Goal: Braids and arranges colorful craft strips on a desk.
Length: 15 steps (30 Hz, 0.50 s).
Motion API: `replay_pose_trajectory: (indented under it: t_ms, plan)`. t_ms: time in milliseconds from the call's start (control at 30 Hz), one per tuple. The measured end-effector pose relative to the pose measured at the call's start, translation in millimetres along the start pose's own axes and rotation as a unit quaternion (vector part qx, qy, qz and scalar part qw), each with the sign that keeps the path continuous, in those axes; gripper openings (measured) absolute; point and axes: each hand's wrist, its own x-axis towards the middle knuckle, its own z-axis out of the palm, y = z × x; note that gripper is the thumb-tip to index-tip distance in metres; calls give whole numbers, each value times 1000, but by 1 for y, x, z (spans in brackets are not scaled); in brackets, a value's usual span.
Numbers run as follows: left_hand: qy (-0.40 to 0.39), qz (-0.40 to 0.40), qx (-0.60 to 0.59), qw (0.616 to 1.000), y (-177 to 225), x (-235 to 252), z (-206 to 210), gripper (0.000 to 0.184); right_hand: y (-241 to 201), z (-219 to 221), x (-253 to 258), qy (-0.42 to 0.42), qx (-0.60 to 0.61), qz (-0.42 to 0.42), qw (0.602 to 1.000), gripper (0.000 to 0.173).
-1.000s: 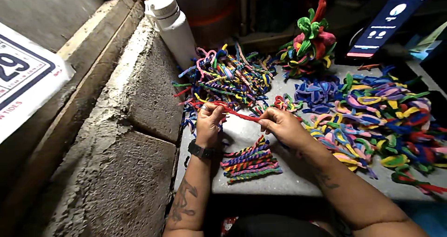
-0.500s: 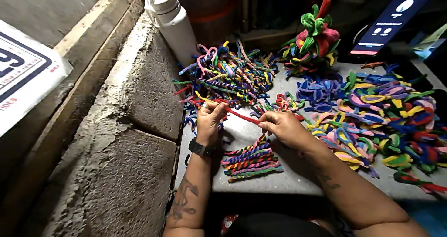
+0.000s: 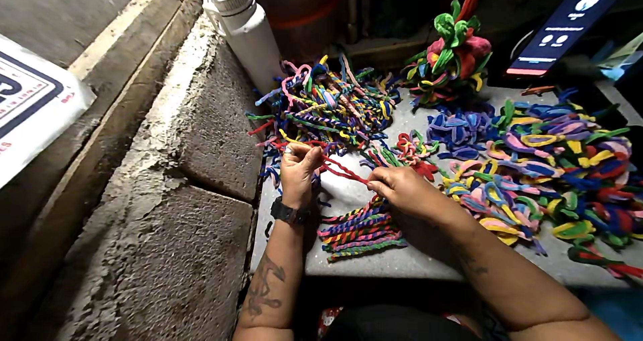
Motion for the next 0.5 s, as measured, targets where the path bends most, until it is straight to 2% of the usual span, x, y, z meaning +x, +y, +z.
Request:
replay_pose_trajectory:
  t_ms: [200,333,500]
  plan:
    - [25,29,60,997,0,0,-2,39,3,4,0,21,-43,-24,999,24]
    - [2,32,33,999,1,-2,-1,30,7,9,1,46,-24,-54,997,23]
    - [-33,30,10,999,-1,-8,10,30,-2,15,0,50,53,-52,996,39]
